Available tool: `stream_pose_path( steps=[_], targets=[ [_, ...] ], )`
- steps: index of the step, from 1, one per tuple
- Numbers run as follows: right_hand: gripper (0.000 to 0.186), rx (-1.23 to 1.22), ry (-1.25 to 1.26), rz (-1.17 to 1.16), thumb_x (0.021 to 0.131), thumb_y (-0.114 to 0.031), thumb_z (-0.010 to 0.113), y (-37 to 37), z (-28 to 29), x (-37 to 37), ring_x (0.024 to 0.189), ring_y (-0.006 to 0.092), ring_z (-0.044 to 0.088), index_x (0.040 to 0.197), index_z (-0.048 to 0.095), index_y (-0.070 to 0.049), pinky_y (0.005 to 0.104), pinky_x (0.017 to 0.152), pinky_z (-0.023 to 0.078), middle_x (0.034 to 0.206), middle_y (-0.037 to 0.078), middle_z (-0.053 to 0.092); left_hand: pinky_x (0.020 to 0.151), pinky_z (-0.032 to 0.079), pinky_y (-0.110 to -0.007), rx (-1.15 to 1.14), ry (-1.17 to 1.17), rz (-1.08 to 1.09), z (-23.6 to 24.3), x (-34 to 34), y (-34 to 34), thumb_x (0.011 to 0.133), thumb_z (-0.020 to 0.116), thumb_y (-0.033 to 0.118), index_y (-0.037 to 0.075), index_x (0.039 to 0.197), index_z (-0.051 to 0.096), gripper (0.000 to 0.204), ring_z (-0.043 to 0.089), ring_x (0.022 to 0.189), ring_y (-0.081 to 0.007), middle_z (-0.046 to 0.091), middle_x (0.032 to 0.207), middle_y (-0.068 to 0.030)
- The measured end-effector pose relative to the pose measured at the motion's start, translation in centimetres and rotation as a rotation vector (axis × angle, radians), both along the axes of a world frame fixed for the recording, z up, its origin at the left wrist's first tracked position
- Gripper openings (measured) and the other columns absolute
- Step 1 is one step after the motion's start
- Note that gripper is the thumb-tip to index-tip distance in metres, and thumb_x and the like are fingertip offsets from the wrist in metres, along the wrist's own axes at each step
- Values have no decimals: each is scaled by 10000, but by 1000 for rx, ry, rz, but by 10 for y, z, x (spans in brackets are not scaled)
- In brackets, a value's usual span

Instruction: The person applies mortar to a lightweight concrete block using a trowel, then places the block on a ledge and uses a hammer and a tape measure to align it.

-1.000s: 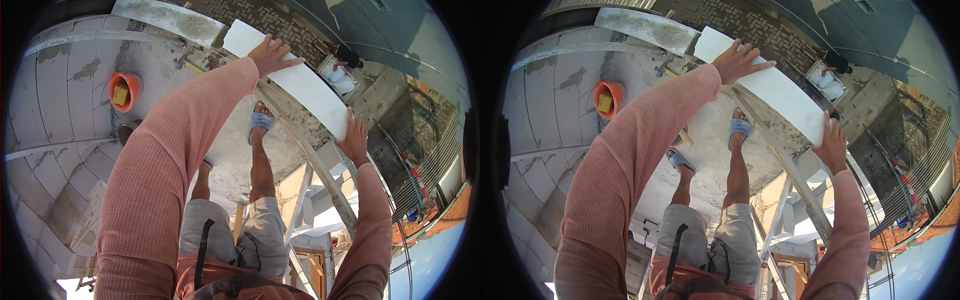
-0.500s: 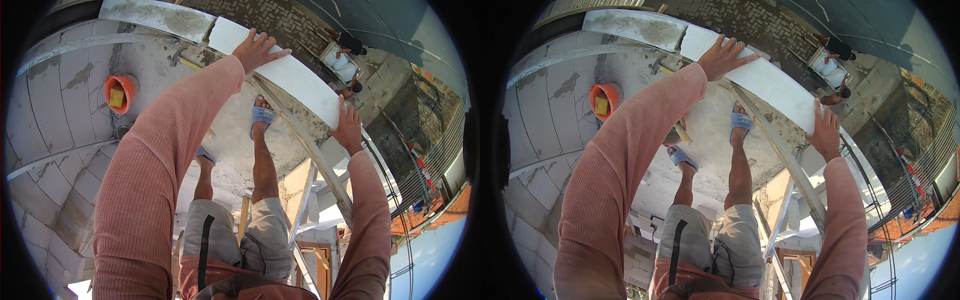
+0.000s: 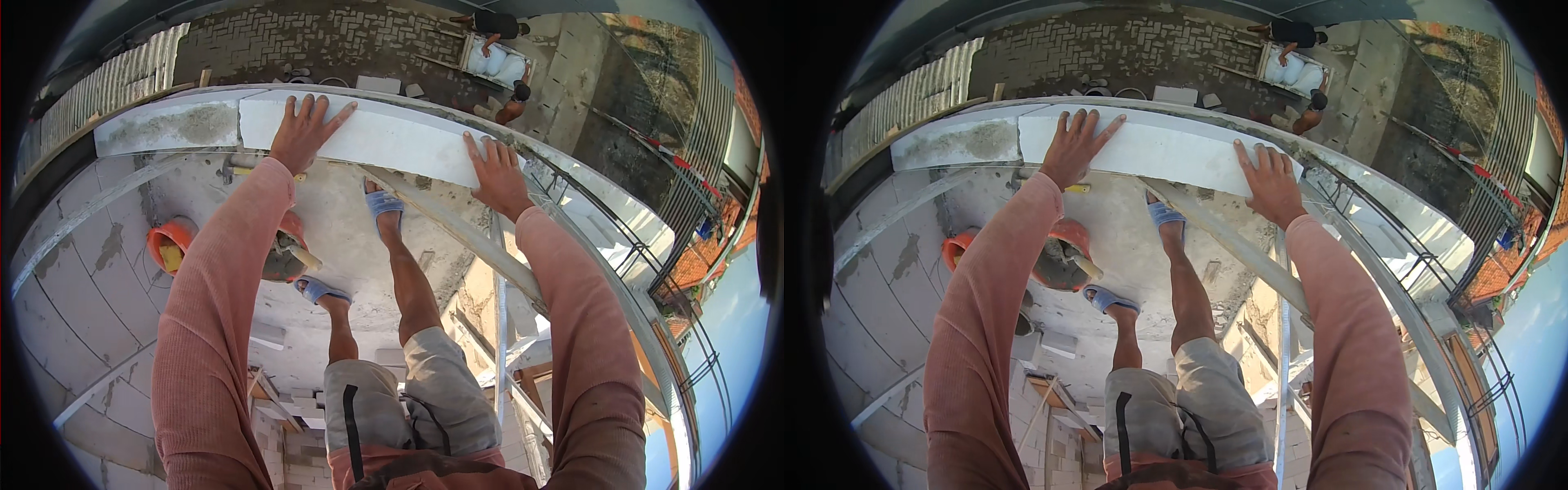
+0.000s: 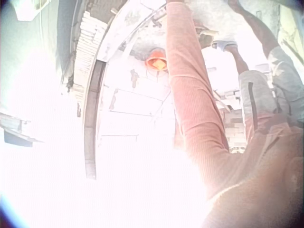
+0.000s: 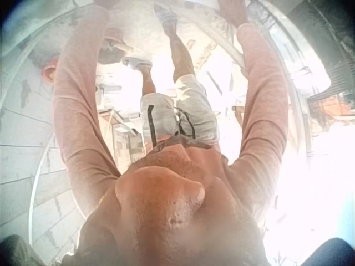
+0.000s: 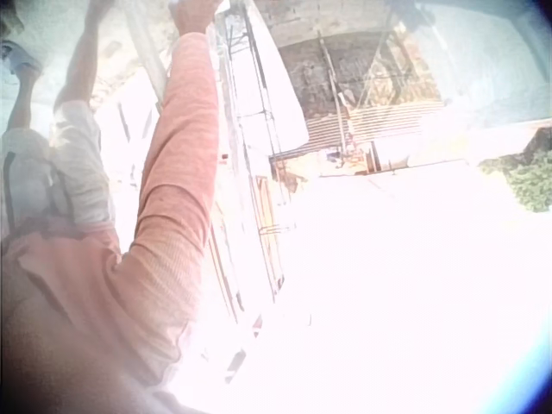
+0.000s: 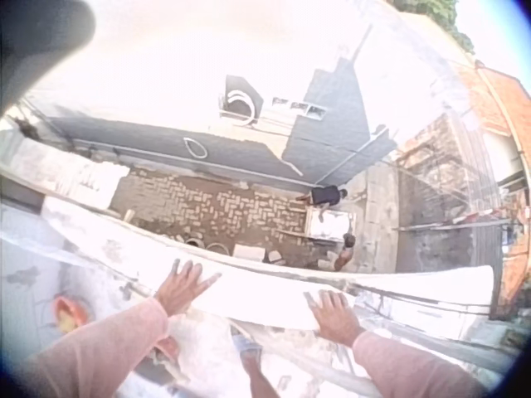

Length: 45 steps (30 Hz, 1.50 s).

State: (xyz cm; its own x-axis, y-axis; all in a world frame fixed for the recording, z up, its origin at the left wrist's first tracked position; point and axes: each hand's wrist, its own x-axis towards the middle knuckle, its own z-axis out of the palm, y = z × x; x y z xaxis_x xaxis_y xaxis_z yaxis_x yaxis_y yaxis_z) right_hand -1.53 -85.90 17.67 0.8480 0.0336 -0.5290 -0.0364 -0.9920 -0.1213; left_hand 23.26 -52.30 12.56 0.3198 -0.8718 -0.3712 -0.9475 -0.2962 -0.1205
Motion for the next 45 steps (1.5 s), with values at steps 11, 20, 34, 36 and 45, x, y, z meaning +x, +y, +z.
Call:
stream_pose_path(
  steps=[11,20,34,36,45],
  targets=[
    [1250,26,1,-11,697,-280,915,-8,-15,3,1367,407,456,1683,151,-186,527,1175,357,1469,212,455,1105,418,-593,45,42,16,1,0,-7,747,865,165,317,1689,107,1218,481,1337,-352,456,1435,-138],
    [1289,4,22,5,671,-294,930,-14,-16,9,1358,413,471,1685,141,-187,528,1178,364,1469,212,459,1111,421,-573,60,4,17,0,2,-12,725,898,235,317,1696,88,1268,488,1332,-325,481,1443,-135],
    [1299,4,49,23,711,-374,925,-6,-28,9,1395,424,439,1688,90,-185,567,1177,357,1510,222,415,1294,80,-599,146,258,191,9,52,28,1029,493,560,247,1690,116,823,148,1612,-297,283,1698,-128],
    [1294,-14,75,18,716,-379,922,-8,-25,11,1399,425,435,1688,90,-186,567,1178,353,1512,224,412,1264,38,-664,291,108,235,10,68,54,1066,383,624,314,1684,151,729,145,1610,-304,277,1697,-103],
    [1147,96,97,-44,824,-614,785,-28,-25,14,1423,454,403,1681,159,-178,558,1185,330,1541,233,398,1243,181,-681,149,136,188,-15,90,98,1027,406,696,406,1667,173,740,192,1601,-310,288,1696,-95]
  ],
)
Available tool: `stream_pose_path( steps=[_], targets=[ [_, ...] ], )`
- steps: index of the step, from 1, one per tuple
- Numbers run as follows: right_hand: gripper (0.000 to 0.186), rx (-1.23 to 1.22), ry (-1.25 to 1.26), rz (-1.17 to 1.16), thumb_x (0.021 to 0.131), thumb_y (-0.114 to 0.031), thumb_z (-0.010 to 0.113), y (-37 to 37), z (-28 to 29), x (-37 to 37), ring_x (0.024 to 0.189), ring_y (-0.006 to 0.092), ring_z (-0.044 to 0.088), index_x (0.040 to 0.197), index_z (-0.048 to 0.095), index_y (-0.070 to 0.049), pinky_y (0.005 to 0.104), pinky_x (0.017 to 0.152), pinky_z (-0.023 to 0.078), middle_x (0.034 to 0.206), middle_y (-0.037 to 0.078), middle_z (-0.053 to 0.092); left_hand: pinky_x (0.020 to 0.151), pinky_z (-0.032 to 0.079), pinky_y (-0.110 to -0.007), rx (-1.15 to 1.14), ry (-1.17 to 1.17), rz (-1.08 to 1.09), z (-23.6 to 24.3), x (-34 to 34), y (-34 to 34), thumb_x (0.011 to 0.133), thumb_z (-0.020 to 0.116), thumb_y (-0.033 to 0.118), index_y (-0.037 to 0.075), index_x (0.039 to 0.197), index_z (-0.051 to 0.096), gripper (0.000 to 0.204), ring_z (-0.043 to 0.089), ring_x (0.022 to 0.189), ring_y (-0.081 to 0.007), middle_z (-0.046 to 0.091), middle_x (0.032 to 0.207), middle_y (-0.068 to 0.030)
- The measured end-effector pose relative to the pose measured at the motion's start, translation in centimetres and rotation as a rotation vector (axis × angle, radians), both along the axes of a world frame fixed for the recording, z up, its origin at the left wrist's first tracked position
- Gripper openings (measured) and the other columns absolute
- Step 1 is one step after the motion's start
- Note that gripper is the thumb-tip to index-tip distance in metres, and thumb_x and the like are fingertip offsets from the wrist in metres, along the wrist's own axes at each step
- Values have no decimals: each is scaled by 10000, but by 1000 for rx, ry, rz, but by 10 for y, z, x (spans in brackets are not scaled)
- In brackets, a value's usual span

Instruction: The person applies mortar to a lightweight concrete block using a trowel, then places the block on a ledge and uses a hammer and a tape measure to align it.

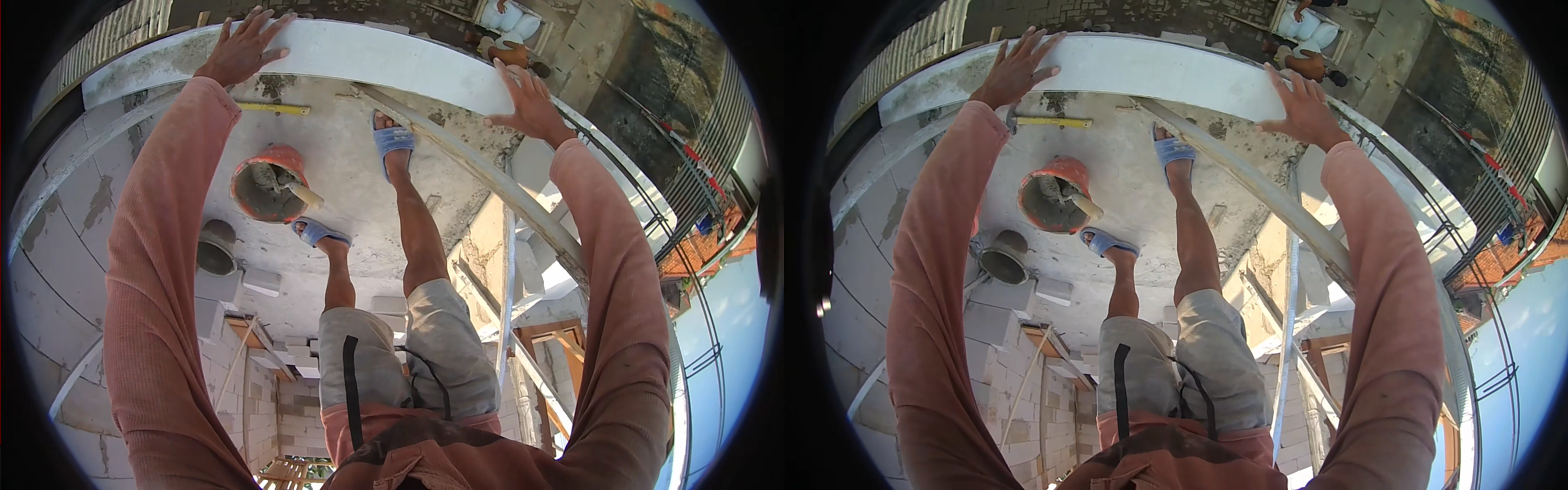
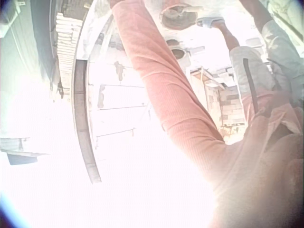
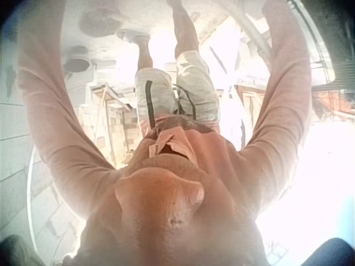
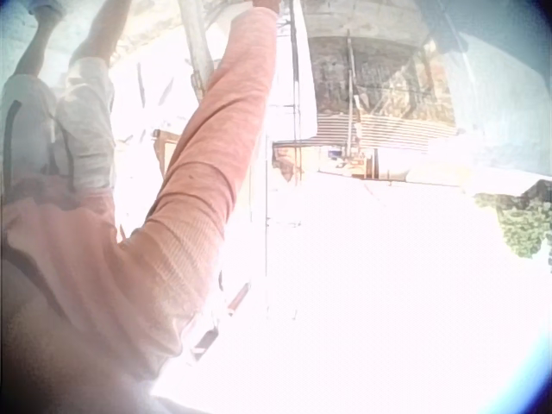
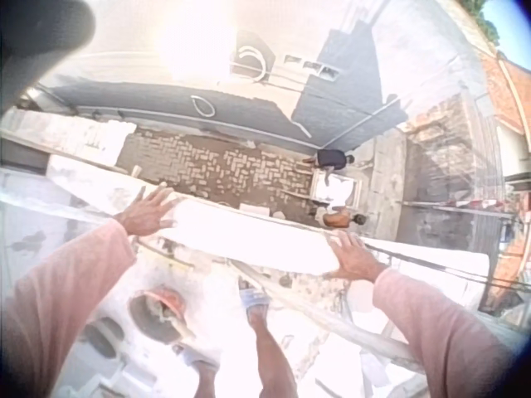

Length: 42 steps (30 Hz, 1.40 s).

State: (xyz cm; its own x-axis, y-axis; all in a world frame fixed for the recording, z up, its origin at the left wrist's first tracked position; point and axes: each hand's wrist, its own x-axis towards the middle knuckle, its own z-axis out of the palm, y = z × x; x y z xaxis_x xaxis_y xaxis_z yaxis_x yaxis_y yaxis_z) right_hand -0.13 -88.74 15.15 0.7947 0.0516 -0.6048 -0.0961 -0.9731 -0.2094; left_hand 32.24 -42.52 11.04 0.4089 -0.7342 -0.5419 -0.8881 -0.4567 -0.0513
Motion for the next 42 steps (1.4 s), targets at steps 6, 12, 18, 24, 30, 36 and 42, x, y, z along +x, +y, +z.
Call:
stream_pose_path(
  steps=[6,12,18,24,30,36,42],
  targets=[
    [1143,36,426,-568,880,-734,643,-77,-27,-32,1450,483,426,1590,288,87,476,1201,353,1541,341,453,1222,251,-655,-49,-19,-23,-9,0,-7,1038,451,642,390,1666,201,722,317,1545,-333,385,1628,-123],
    [1089,301,235,-1032,850,-572,790,-41,-26,-42,1469,383,449,1574,327,96,409,1183,387,1577,310,435,1217,269,-641,-50,15,8,-9,3,2,1041,484,601,370,1659,243,703,372,1502,-334,432,1577,-126],
    [1079,231,178,-927,828,-549,816,-51,-27,-34,1327,363,583,1557,358,101,408,1087,470,1467,295,552,1219,263,-628,-75,19,16,-13,4,-1,1044,495,581,330,1647,286,686,378,1497,-344,434,1572,-144],
    [1074,230,171,-897,808,-558,826,-60,-35,-34,1245,359,646,1541,391,94,397,1037,506,1355,294,639,1211,260,-632,-134,55,19,-17,11,2,1036,547,537,320,1640,304,686,420,1460,-355,464,1543,-141],
    [1032,165,171,-866,823,-548,818,-49,-29,-35,1223,365,660,1531,416,86,408,1038,504,1330,286,658,1219,223,-674,-116,97,26,-24,12,9,1026,516,602,335,1647,290,712,380,1497,-338,458,1551,-127],
    [1027,180,168,-872,823,-555,816,-47,-21,-34,1222,357,660,1527,424,82,402,1036,505,1331,276,661,1227,170,-694,-99,54,8,-25,8,7,1034,509,598,338,1648,283,704,303,1550,-327,396,1615,-112],
    [1041,155,111,-850,808,-572,823,-69,-32,-51,1171,365,685,1513,442,93,404,1006,525,1291,283,678,1271,72,-628,89,-93,53,-11,-18,-30,1053,506,547,343,1647,285,666,165,1611,-298,265,1714,-61]
  ],
)
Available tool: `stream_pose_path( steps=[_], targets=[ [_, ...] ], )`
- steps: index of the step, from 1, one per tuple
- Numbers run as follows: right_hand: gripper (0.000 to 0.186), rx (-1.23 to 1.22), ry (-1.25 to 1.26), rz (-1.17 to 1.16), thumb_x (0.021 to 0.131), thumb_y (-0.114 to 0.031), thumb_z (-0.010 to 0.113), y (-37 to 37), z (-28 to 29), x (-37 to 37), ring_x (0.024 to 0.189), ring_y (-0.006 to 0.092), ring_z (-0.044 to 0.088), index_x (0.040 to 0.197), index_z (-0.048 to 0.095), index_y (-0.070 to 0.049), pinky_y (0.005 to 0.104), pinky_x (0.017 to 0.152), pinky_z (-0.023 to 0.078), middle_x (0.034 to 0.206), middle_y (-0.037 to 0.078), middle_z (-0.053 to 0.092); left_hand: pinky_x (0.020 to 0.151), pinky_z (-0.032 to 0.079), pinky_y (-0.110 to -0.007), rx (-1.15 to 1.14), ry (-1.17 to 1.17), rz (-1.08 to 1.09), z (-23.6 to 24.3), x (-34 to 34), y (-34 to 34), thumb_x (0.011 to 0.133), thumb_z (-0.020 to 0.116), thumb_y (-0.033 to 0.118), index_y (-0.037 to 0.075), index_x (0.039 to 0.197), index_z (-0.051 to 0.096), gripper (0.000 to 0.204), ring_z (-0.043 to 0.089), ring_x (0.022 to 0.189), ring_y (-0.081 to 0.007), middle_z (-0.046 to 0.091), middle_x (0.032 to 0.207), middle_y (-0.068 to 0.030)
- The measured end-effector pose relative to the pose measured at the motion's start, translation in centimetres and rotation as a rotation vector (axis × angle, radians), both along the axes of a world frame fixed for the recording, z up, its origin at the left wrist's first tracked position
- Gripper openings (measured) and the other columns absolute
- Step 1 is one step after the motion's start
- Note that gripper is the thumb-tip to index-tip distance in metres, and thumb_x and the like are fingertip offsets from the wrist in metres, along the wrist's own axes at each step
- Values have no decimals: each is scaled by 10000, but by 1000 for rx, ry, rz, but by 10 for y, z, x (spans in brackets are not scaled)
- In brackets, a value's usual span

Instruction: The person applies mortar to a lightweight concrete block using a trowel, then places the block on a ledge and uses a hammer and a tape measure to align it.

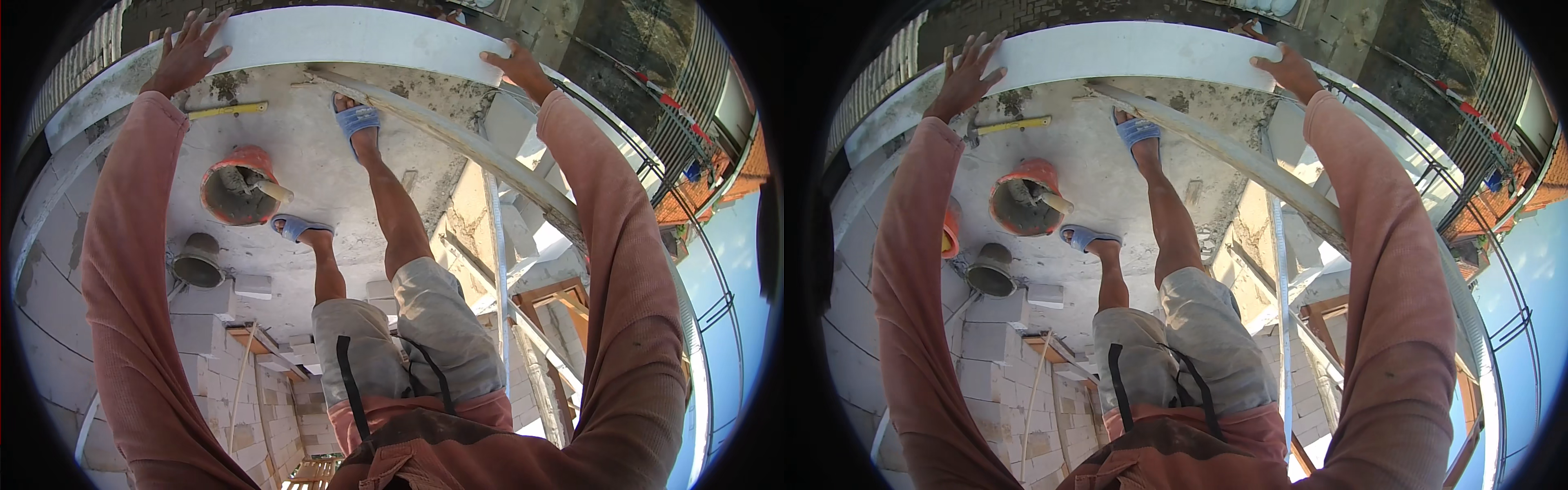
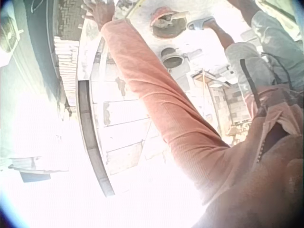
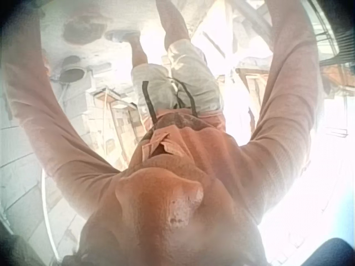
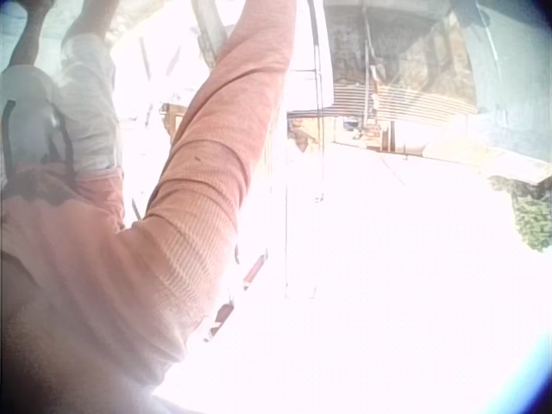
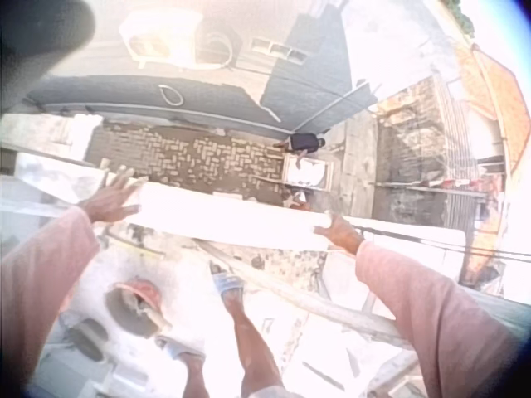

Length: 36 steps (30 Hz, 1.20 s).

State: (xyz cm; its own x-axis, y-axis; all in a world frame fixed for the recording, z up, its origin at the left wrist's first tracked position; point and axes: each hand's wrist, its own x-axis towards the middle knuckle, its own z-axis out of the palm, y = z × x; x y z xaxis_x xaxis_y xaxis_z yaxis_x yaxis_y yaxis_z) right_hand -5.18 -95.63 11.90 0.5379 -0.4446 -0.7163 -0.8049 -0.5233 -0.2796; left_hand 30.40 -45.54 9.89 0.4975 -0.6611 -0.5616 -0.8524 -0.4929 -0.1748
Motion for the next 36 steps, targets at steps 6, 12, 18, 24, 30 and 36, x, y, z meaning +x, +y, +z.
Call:
stream_pose_path(
  steps=[6,12,18,24,30,36],
  targets=[
    [1061,37,11,-15,793,-605,816,-2,-11,7,1173,363,686,1495,462,108,404,1021,516,1286,295,677,1259,33,-669,-542,-3,62,-2,-46,-41,1051,478,588,299,1619,363,647,135,1616,-272,261,1713,-88],
    [931,195,39,-170,835,-487,832,19,7,15,1125,255,690,1491,484,74,370,923,554,1219,213,707,1182,1,-793,-473,64,290,3,-94,-117,936,495,792,281,1548,500,797,138,1610,-323,332,1672,-146],
    [849,244,28,-187,858,-465,822,30,15,22,1013,202,698,1479,514,27,331,795,574,1130,148,720,1186,-67,-782,-380,97,276,-4,-90,-99,914,508,812,268,1508,551,806,106,1618,-287,336,1671,-137],
    [812,220,29,-112,877,-475,807,14,10,14,950,206,711,1442,535,42,328,731,576,1116,163,723,1213,-15,-741,-359,93,248,4,-100,-113,953,569,680,184,1504,544,742,145,1602,-320,319,1673,-167],
    [931,192,80,-34,876,-515,793,16,7,17,996,271,728,1468,469,126,372,760,599,1177,252,703,1159,-130,-792,-407,475,356,12,-82,-106,914,662,609,145,1502,549,757,40,1618,-380,273,1698,-200],
    [986,-40,152,249,889,-635,704,-20,-9,8,1146,378,701,1450,475,143,434,907,569,1228,327,677,1188,-48,-787,-448,440,190,20,-84,-132,925,662,586,210,1550,498,748,189,1593,-368,368,1663,-154]
  ],
)
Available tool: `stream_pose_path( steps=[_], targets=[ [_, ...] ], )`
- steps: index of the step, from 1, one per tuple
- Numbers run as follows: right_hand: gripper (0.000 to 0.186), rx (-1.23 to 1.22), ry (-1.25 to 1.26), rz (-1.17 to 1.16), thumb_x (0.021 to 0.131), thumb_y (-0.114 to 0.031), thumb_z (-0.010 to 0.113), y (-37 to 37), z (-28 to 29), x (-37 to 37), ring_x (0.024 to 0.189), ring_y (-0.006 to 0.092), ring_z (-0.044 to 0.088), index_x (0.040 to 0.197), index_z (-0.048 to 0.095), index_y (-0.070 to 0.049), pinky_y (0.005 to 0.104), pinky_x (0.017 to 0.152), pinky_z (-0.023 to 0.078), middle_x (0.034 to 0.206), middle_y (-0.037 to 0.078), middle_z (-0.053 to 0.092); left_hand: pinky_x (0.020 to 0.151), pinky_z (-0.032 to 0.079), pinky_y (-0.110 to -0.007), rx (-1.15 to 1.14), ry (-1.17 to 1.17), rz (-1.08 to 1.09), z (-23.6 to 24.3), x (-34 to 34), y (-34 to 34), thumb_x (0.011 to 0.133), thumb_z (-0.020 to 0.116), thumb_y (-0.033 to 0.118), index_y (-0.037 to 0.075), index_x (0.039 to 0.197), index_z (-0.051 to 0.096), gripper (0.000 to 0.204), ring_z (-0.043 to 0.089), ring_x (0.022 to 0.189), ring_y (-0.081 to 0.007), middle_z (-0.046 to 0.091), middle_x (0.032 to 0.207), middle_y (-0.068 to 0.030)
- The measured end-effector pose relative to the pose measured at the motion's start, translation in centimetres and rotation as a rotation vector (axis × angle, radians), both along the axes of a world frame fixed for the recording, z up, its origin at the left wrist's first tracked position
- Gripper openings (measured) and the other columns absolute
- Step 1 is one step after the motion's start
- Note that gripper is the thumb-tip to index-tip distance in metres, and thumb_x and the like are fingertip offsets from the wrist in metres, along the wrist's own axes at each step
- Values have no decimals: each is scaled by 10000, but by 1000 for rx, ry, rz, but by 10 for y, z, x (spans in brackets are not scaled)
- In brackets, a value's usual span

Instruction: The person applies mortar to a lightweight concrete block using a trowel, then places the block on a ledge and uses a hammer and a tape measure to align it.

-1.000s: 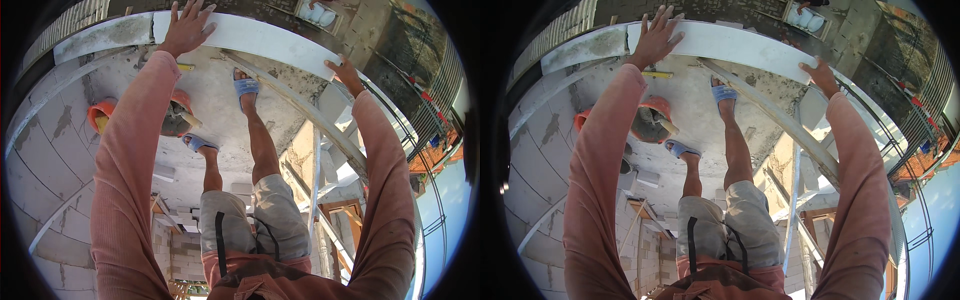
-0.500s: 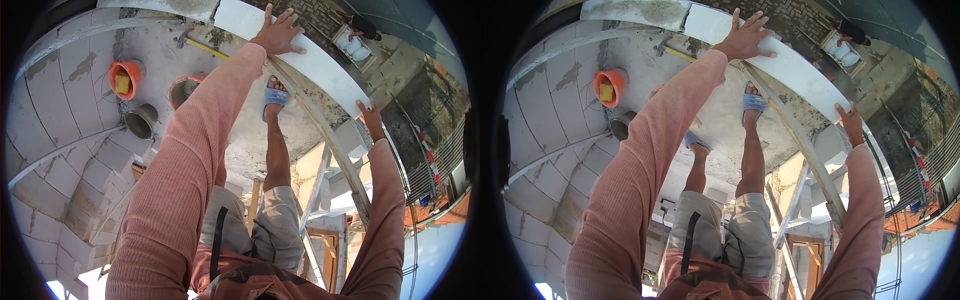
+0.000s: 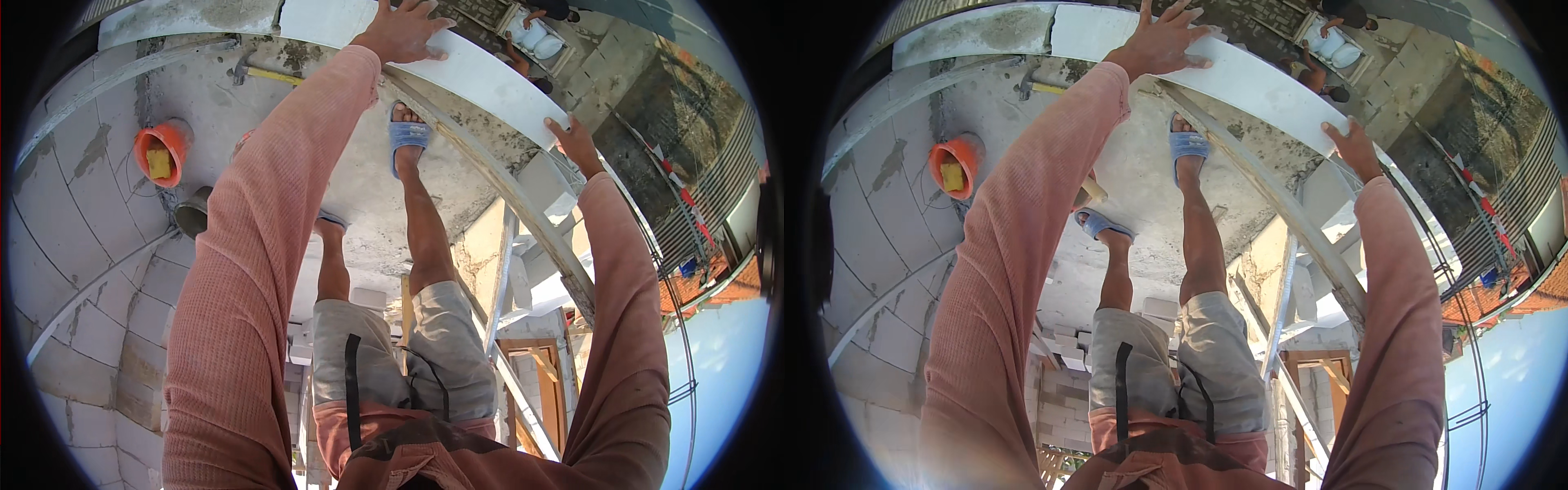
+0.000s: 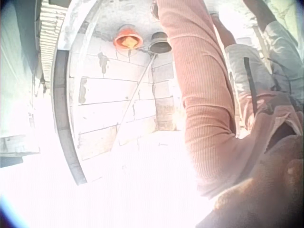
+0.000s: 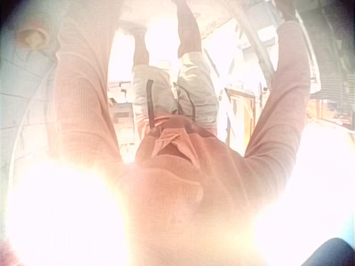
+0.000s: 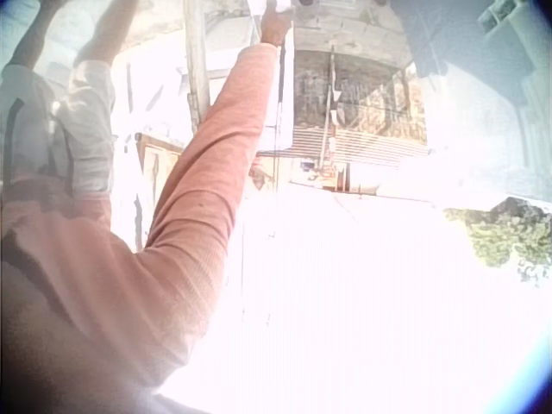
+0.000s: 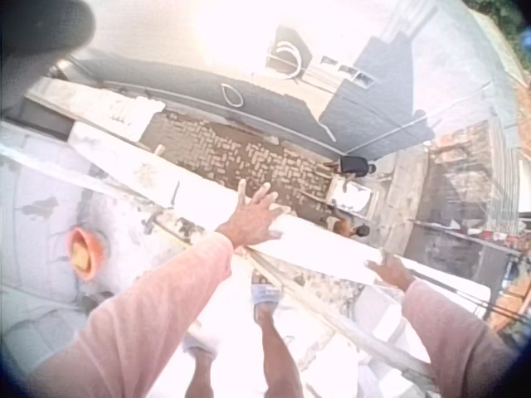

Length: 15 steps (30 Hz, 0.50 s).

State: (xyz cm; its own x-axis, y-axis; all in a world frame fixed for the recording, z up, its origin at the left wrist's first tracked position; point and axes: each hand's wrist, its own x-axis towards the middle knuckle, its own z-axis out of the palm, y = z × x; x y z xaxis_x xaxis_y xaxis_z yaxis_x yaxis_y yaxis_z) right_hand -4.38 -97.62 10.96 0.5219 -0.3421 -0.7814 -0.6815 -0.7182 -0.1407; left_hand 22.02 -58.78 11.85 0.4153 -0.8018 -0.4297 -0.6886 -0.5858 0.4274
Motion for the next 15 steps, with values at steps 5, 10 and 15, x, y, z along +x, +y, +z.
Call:
stream_pose_path(
  steps=[5,10,15],
  targets=[
    [716,-101,279,384,965,-550,608,33,23,60,1135,400,700,1371,580,39,506,968,536,1182,259,724,1198,8,-783,102,148,0,6,6,2,897,719,547,229,1535,510,743,382,1502,-351,547,1529,-89],
    [311,-300,44,546,942,-245,608,98,101,161,972,405,747,1106,773,-38,488,848,590,1093,226,761,1173,152,-774,126,292,-52,13,11,-41,900,729,502,220,1518,527,708,480,1433,-357,584,1482,-144],
    [278,325,-363,229,873,-247,647,322,189,157,785,378,739,969,781,-23,458,697,588,933,213,751,1197,362,-470,-11,264,-176,-54,44,42,903,742,393,102,1487,558,678,507,1407,-389,573,1505,-191]
  ],
)
